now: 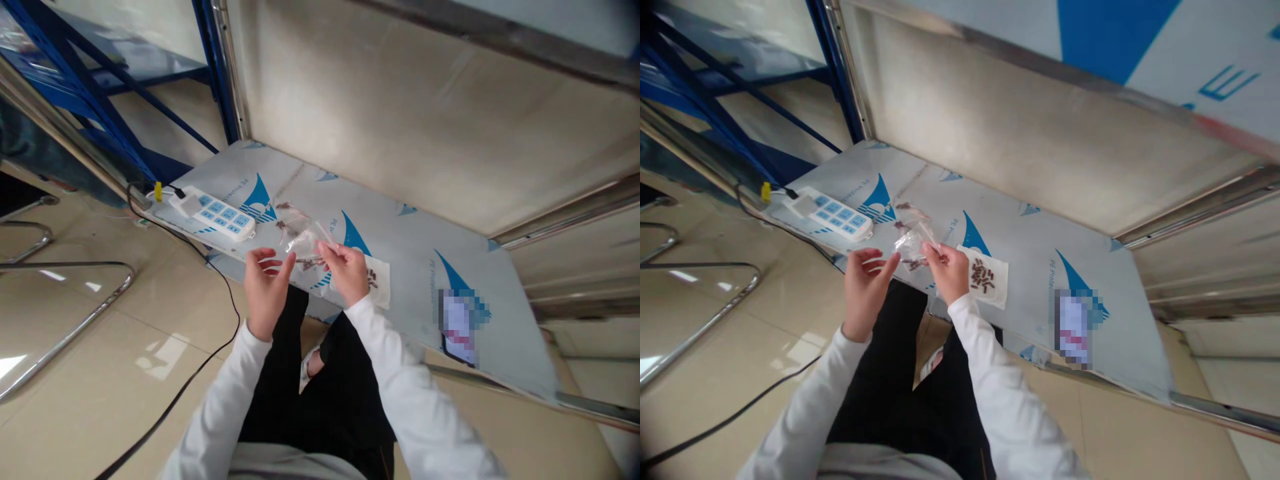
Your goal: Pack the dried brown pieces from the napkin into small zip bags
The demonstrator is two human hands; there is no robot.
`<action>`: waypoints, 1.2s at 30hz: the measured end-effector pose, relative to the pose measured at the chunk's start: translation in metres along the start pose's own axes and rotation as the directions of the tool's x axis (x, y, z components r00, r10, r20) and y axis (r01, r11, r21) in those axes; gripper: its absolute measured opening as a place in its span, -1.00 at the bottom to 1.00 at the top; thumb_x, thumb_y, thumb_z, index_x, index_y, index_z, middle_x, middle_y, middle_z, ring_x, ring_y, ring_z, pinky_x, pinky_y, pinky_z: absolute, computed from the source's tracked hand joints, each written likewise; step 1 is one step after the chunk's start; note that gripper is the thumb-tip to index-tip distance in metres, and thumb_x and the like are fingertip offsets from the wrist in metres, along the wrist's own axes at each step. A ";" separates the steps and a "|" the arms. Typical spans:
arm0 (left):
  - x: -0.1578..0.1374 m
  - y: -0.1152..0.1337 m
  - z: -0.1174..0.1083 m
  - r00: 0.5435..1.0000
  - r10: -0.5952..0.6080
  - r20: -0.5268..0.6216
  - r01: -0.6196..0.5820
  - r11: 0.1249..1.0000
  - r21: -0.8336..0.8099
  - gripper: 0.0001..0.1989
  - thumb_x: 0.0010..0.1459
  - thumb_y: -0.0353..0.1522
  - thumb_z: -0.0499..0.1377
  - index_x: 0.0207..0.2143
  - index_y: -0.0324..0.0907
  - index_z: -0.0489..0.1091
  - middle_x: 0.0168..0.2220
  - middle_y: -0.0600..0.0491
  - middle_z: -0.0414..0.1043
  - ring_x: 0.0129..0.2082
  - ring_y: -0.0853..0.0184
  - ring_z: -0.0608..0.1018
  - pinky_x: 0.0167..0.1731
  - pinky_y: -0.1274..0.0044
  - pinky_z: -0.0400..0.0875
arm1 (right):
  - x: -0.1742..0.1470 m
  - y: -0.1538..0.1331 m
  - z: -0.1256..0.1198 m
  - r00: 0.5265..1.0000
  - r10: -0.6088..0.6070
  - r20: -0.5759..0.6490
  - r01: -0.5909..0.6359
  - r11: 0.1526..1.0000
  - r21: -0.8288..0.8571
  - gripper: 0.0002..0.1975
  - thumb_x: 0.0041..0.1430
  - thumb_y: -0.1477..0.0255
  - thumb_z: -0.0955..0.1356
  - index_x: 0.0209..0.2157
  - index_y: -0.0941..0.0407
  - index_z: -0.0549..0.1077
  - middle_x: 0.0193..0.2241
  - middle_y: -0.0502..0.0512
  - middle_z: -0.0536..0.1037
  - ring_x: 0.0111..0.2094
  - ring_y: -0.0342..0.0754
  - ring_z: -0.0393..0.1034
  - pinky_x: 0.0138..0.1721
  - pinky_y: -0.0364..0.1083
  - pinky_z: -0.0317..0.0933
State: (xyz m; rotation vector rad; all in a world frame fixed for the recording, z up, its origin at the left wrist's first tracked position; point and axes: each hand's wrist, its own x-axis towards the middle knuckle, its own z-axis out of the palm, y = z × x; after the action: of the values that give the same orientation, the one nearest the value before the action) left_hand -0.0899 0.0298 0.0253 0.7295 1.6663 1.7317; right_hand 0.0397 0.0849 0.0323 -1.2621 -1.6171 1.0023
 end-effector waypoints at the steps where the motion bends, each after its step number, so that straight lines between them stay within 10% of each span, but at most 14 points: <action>1: -0.012 0.004 0.002 0.999 0.035 -0.003 -0.035 0.999 0.039 -0.66 -0.05 -0.21 0.33 -0.28 -0.19 0.36 -0.32 0.06 0.48 -0.41 0.43 0.51 -0.41 0.62 0.38 | -0.013 -0.003 -0.008 0.996 -0.083 -0.033 0.080 0.992 -0.101 -0.67 0.23 0.24 0.30 -0.16 0.16 0.57 -0.33 0.14 0.63 -0.37 -0.02 0.52 -0.32 -0.08 0.38; 5: -0.051 0.017 0.010 0.915 -0.063 0.399 0.091 0.994 -0.052 -0.74 0.08 -0.19 0.24 -0.34 -0.23 0.48 -0.39 0.03 0.53 -0.38 0.38 0.54 -0.34 0.60 0.41 | -0.060 -0.012 -0.032 0.932 -0.359 0.042 0.333 0.809 -0.484 -0.71 0.28 0.45 0.25 -0.04 0.12 0.52 -0.21 0.17 0.60 -0.17 0.02 0.47 -0.10 -0.02 0.34; 9: -0.064 0.016 0.010 0.822 -0.220 0.525 0.292 0.955 -0.058 -0.76 0.01 -0.23 0.30 -0.41 -0.26 0.52 -0.43 0.03 0.55 -0.44 0.41 0.52 -0.38 0.62 0.40 | -0.094 -0.017 -0.051 0.930 -0.347 0.123 0.352 0.741 -0.572 -0.61 0.23 0.56 0.27 0.08 0.08 0.42 -0.09 0.17 0.54 -0.05 0.06 0.39 0.00 0.05 0.29; 13: -0.068 0.014 0.010 0.739 -0.320 0.593 0.383 0.923 0.021 -0.76 -0.08 -0.26 0.37 -0.52 -0.29 0.51 -0.58 0.07 0.49 -0.57 0.49 0.43 -0.52 0.67 0.31 | -0.119 -0.023 -0.066 0.972 -0.230 0.042 0.228 0.894 -0.385 -0.52 0.11 0.43 0.39 0.10 0.08 0.37 -0.05 0.19 0.46 -0.04 0.07 0.36 -0.06 0.03 0.31; 17: -0.077 0.021 0.017 0.657 -0.353 0.666 0.493 0.870 -0.025 -0.77 -0.13 -0.30 0.40 -0.55 -0.29 0.50 -0.56 0.06 0.51 -0.53 0.49 0.46 -0.46 0.66 0.34 | -0.130 -0.023 -0.071 0.996 -0.052 -0.075 0.041 0.988 -0.148 -0.89 0.12 0.36 0.41 -0.31 0.09 0.51 -0.40 0.05 0.51 -0.38 -0.08 0.39 -0.33 -0.11 0.30; 23: -0.080 0.016 0.027 0.485 -0.357 0.798 0.615 0.788 -0.021 -0.75 -0.05 -0.26 0.36 -0.58 -0.28 0.48 -0.61 0.10 0.44 -0.58 0.53 0.41 -0.50 0.67 0.29 | -0.126 -0.015 -0.080 0.996 0.057 0.063 -0.061 0.996 0.058 -0.79 0.25 0.37 0.31 -0.41 0.12 0.53 -0.41 0.07 0.53 -0.37 -0.10 0.42 -0.32 -0.15 0.27; 29: -0.085 0.011 0.035 0.625 -0.261 0.736 0.223 0.963 0.152 -0.73 -0.04 -0.23 0.34 -0.56 -0.27 0.47 -0.58 0.09 0.44 -0.56 0.47 0.39 -0.51 0.64 0.25 | -0.134 -0.008 -0.079 0.995 -0.052 -0.082 0.023 0.947 -0.321 -0.70 0.25 0.43 0.28 -0.57 0.15 0.42 -0.57 -0.01 0.38 -0.55 -0.19 0.23 -0.47 -0.17 0.11; 36: -0.095 0.013 0.032 0.777 -0.182 0.603 -0.118 0.898 0.423 -0.73 0.05 -0.19 0.25 -0.54 -0.21 0.44 -0.60 0.11 0.43 -0.60 0.45 0.39 -0.55 0.62 0.21 | -0.144 0.007 -0.085 0.892 -0.167 -0.420 -0.082 0.855 -0.513 -0.73 0.22 0.45 0.31 -0.57 0.15 0.43 -0.61 -0.01 0.36 -0.58 -0.19 0.22 -0.48 -0.16 0.11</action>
State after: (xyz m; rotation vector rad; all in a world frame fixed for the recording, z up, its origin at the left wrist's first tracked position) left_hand -0.0040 -0.0209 0.0423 1.3150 1.5529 0.8944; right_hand 0.1432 -0.0471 0.0354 -1.6589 -1.5715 0.1876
